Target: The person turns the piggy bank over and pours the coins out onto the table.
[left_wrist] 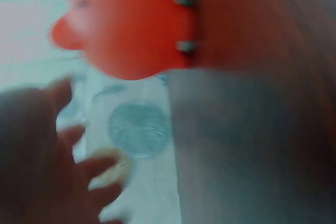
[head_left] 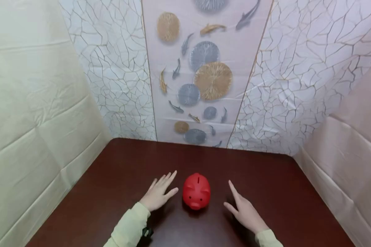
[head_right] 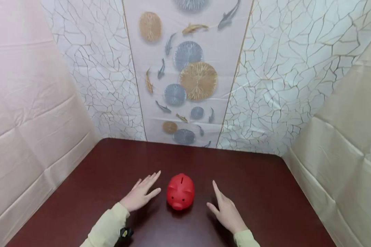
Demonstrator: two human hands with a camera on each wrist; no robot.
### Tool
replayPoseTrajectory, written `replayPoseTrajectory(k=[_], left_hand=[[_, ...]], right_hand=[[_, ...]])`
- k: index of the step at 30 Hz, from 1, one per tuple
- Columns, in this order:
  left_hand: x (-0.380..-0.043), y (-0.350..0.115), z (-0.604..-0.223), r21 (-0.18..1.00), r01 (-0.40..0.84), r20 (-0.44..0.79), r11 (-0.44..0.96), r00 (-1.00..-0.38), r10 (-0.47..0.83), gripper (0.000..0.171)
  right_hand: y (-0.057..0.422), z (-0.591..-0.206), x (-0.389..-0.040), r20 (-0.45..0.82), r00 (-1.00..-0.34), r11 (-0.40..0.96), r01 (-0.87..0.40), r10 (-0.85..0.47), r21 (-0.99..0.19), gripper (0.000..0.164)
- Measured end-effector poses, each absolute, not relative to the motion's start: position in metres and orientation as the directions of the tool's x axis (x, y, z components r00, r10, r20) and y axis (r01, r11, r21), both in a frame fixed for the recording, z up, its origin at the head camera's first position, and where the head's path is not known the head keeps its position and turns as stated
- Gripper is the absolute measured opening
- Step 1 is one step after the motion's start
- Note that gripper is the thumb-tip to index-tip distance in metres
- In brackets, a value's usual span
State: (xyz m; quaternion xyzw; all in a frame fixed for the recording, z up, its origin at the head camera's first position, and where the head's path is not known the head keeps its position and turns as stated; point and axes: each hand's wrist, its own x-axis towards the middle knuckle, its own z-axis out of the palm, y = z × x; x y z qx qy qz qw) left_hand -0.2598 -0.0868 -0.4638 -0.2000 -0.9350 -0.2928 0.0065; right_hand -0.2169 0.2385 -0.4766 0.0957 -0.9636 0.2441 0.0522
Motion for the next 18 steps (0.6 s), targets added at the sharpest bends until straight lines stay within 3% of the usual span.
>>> replayPoseTrajectory(k=[4, 10, 13, 18], left_hand=[[-0.274, -0.085, -0.447, 0.737, 0.409, 0.112, 0.538, -0.86, 0.498, 0.071], [-0.289, -0.071, -0.454, 0.901, 0.344, 0.126, 0.263, -0.789, 0.602, 0.083], [-0.292, -0.062, -0.463, 0.938, 0.282, 0.101, 0.202, -0.778, 0.62, 0.084], [-0.286, -0.05, -0.472, 0.941, 0.242, 0.052, 0.236, -0.794, 0.606, 0.082]], right_hand=[[0.228, -0.463, -0.231, 0.179, -0.96, 0.738, -0.281, -0.217, -0.613, 0.082], [0.201, -0.46, -0.241, 0.227, -0.911, 0.564, -0.393, -0.344, -0.726, 0.093], [0.19, -0.466, -0.245, 0.196, -0.911, 0.543, -0.377, -0.362, -0.751, 0.098], [0.179, -0.482, -0.245, 0.153, -0.916, 0.551, -0.35, -0.371, -0.758, 0.105]])
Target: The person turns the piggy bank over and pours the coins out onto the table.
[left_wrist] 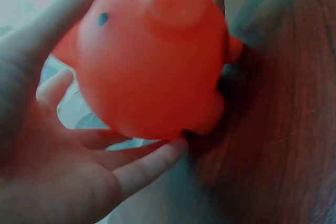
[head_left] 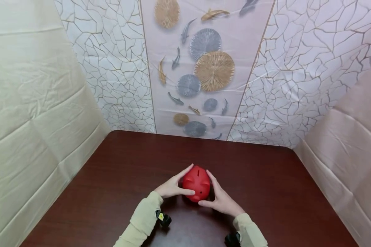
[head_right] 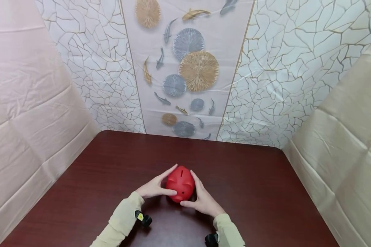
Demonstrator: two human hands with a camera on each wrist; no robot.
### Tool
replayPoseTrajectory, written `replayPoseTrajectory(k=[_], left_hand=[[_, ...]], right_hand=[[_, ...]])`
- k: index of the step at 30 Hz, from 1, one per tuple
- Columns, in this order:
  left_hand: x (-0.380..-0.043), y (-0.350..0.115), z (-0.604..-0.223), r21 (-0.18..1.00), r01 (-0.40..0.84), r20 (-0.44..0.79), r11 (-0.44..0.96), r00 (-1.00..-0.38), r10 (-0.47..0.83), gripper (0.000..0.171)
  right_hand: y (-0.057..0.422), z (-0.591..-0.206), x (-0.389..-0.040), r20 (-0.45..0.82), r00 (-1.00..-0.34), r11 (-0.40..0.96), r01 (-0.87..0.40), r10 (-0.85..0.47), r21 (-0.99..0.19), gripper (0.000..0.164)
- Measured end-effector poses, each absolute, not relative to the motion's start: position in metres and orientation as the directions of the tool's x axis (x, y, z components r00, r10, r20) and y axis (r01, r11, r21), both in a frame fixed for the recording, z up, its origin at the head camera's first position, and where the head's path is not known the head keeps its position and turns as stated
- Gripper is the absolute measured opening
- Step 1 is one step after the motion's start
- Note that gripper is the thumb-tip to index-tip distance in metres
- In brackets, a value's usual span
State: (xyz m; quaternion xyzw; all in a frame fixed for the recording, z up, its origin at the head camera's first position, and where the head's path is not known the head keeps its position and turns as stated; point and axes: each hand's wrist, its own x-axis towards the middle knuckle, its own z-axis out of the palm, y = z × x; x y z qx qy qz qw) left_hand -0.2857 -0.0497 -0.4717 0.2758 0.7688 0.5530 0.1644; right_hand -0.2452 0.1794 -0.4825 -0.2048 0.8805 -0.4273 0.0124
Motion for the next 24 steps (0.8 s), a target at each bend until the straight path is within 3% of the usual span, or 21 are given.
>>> replayPoseTrajectory(k=[12, 19, 24], left_hand=[[-0.265, -0.045, -0.458, 0.923, 0.31, 0.146, 0.227, -0.83, 0.539, 0.078], [-0.271, -0.042, -0.46, 0.983, 0.165, 0.179, -0.074, -0.825, 0.537, 0.071], [-0.27, -0.04, -0.45, 0.984, 0.083, 0.16, -0.16, -0.813, 0.561, 0.07]], right_hand=[[0.176, -0.479, -0.234, 0.232, -0.921, 0.587, -0.38, -0.313, -0.715, 0.103], [0.173, -0.455, -0.227, 0.357, -0.892, 0.506, -0.452, -0.278, -0.735, 0.101], [0.172, -0.441, -0.227, 0.402, -0.879, 0.487, -0.476, -0.255, -0.732, 0.101]])
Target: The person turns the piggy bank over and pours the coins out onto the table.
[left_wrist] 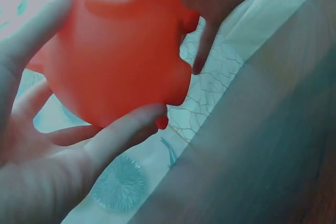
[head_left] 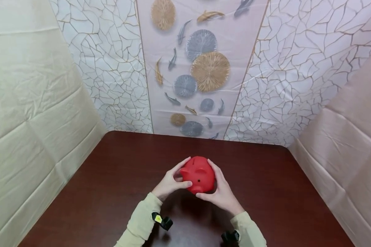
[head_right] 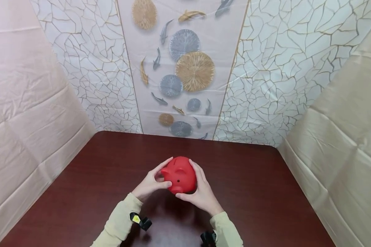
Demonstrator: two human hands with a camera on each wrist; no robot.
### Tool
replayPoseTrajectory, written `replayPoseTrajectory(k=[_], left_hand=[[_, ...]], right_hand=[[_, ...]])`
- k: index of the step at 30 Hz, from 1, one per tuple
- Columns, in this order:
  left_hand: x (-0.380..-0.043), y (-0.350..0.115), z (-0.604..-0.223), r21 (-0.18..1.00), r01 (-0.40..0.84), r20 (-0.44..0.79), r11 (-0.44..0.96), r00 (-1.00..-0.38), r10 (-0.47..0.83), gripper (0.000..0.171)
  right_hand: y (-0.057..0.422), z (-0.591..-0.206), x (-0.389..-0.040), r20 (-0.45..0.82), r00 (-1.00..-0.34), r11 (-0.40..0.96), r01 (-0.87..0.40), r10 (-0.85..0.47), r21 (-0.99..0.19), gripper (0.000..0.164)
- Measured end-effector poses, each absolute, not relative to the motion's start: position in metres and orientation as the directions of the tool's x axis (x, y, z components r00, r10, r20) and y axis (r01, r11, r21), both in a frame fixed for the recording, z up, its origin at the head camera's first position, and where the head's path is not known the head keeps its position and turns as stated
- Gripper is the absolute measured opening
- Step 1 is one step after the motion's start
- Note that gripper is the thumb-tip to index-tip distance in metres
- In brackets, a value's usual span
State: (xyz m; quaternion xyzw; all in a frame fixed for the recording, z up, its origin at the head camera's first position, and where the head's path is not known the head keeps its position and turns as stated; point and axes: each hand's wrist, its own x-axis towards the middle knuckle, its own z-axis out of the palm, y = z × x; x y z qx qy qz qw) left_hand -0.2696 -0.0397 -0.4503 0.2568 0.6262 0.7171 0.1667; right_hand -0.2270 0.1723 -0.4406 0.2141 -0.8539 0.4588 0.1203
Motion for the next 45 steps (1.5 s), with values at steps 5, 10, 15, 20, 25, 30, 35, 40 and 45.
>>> replayPoseTrajectory(k=[5, 10, 15, 20, 25, 30, 35, 40, 45], left_hand=[[-0.269, -0.038, -0.439, 0.986, 0.052, 0.138, -0.16, -0.793, 0.593, 0.072], [-0.264, -0.028, -0.428, 0.965, 0.243, 0.151, 0.096, -0.818, 0.555, 0.075], [-0.259, -0.021, -0.429, 0.9, 0.32, 0.147, 0.295, -0.861, 0.486, 0.074], [-0.258, -0.025, -0.44, 0.922, 0.27, 0.124, 0.277, -0.884, 0.45, 0.071], [-0.257, -0.028, -0.444, 0.976, 0.202, 0.15, 0.082, -0.896, 0.418, 0.068], [-0.254, -0.027, -0.444, 0.984, 0.096, 0.153, -0.148, -0.883, 0.444, 0.065], [-0.251, -0.026, -0.446, 0.98, 0.009, 0.113, -0.199, -0.848, 0.517, 0.065], [-0.25, -0.029, -0.437, 0.984, 0.178, 0.149, 0.0, -0.821, 0.55, 0.07], [-0.247, -0.019, -0.428, 0.921, 0.328, 0.17, 0.21, -0.824, 0.541, 0.08]], right_hand=[[0.177, -0.434, -0.228, 0.475, -0.838, 0.59, -0.532, -0.267, -0.607, 0.099], [0.177, -0.432, -0.225, 0.503, -0.783, 0.702, -0.586, -0.365, -0.404, 0.096], [0.172, -0.434, -0.222, 0.476, -0.769, 0.711, -0.61, -0.426, -0.349, 0.095], [0.17, -0.442, -0.222, 0.46, -0.78, 0.715, -0.6, -0.424, -0.359, 0.096], [0.167, -0.441, -0.218, 0.451, -0.849, 0.642, -0.512, -0.275, -0.571, 0.108], [0.164, -0.42, -0.205, 0.295, -0.937, 0.38, -0.346, -0.186, -0.858, 0.11], [0.167, -0.411, -0.2, 0.283, -0.937, 0.385, -0.343, -0.206, -0.857, 0.109], [0.175, -0.423, -0.208, 0.417, -0.868, 0.603, -0.489, -0.268, -0.63, 0.112], [0.175, -0.431, -0.212, 0.5, -0.791, 0.665, -0.588, -0.353, -0.461, 0.114]])
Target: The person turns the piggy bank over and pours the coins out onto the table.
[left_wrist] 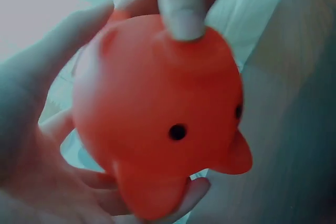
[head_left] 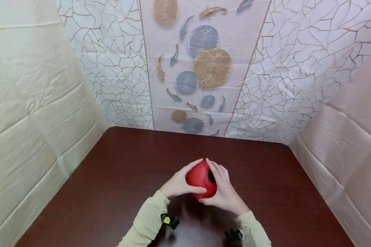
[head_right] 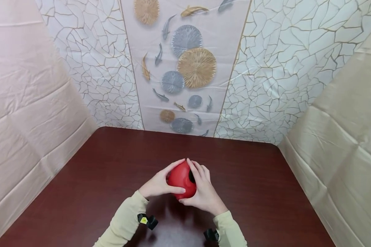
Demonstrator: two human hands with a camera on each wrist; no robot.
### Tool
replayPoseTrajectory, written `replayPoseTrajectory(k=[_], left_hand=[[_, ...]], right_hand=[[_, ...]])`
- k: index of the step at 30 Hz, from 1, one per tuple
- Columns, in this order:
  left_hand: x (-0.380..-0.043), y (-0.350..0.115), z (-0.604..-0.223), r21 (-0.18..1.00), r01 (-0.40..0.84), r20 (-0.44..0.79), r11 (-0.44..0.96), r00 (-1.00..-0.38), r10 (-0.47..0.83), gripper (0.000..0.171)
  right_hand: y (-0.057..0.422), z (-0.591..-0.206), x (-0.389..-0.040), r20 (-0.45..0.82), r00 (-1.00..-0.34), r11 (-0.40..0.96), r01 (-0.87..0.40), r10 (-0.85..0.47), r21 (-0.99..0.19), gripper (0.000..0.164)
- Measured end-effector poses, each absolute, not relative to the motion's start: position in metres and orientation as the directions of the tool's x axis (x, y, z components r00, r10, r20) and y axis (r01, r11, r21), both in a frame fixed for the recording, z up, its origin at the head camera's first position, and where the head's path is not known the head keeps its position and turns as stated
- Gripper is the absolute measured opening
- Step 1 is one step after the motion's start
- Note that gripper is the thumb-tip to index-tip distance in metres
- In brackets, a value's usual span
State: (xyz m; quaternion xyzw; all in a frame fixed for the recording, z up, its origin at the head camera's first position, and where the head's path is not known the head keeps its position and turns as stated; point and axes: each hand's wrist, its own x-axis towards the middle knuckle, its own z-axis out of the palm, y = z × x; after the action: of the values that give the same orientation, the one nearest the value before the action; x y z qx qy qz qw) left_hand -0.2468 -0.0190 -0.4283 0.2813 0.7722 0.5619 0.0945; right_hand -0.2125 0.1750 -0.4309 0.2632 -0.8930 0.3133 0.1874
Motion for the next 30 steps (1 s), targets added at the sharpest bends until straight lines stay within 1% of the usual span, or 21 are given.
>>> replayPoseTrajectory(k=[3, 6, 8, 10, 12, 13, 16, 18, 21, 23, 27, 29, 30], left_hand=[[-0.247, -0.015, -0.433, 0.923, 0.316, 0.168, 0.221, -0.845, 0.508, 0.08], [-0.248, -0.016, -0.437, 0.957, 0.263, 0.169, 0.125, -0.852, 0.496, 0.077], [-0.249, -0.016, -0.438, 0.977, 0.209, 0.166, 0.034, -0.855, 0.491, 0.073], [-0.25, -0.016, -0.438, 0.986, 0.156, 0.164, -0.058, -0.856, 0.49, 0.071], [-0.251, -0.016, -0.437, 0.985, 0.11, 0.164, -0.136, -0.854, 0.494, 0.069], [-0.251, -0.016, -0.437, 0.981, 0.09, 0.164, -0.169, -0.851, 0.5, 0.068], [-0.251, -0.017, -0.436, 0.972, 0.056, 0.17, -0.228, -0.838, 0.519, 0.069], [-0.25, -0.018, -0.436, 0.968, 0.032, 0.166, -0.25, -0.829, 0.535, 0.07], [-0.249, -0.019, -0.436, 0.969, 0.026, 0.165, -0.246, -0.812, 0.56, 0.075], [-0.248, -0.018, -0.435, 0.977, 0.075, 0.176, -0.199, -0.811, 0.558, 0.081], [-0.246, -0.016, -0.43, 0.973, 0.224, 0.22, -0.058, -0.819, 0.529, 0.088], [-0.244, -0.016, -0.426, 0.966, 0.259, 0.23, -0.016, -0.826, 0.514, 0.086], [-0.242, -0.017, -0.425, 0.964, 0.267, 0.233, -0.007, -0.826, 0.513, 0.084]], right_hand=[[0.174, -0.433, -0.211, 0.509, -0.784, 0.679, -0.59, -0.355, -0.436, 0.113], [0.174, -0.433, -0.211, 0.516, -0.782, 0.671, -0.593, -0.349, -0.445, 0.113], [0.174, -0.432, -0.21, 0.506, -0.804, 0.653, -0.569, -0.314, -0.5, 0.114], [0.174, -0.429, -0.208, 0.469, -0.847, 0.597, -0.516, -0.249, -0.615, 0.115], [0.173, -0.424, -0.204, 0.399, -0.897, 0.506, -0.438, -0.19, -0.743, 0.114], [0.172, -0.421, -0.201, 0.364, -0.916, 0.466, -0.399, -0.168, -0.789, 0.114], [0.168, -0.41, -0.195, 0.31, -0.939, 0.392, -0.344, -0.151, -0.853, 0.114], [0.166, -0.405, -0.193, 0.313, -0.937, 0.411, -0.349, -0.153, -0.842, 0.113], [0.166, -0.4, -0.19, 0.339, -0.925, 0.464, -0.378, -0.169, -0.801, 0.113], [0.167, -0.398, -0.19, 0.361, -0.912, 0.502, -0.409, -0.194, -0.762, 0.113], [0.168, -0.399, -0.19, 0.396, -0.88, 0.549, -0.473, -0.261, -0.69, 0.114], [0.169, -0.401, -0.192, 0.379, -0.873, 0.532, -0.488, -0.308, -0.692, 0.113], [0.17, -0.402, -0.193, 0.359, -0.874, 0.508, -0.483, -0.328, -0.713, 0.111]])
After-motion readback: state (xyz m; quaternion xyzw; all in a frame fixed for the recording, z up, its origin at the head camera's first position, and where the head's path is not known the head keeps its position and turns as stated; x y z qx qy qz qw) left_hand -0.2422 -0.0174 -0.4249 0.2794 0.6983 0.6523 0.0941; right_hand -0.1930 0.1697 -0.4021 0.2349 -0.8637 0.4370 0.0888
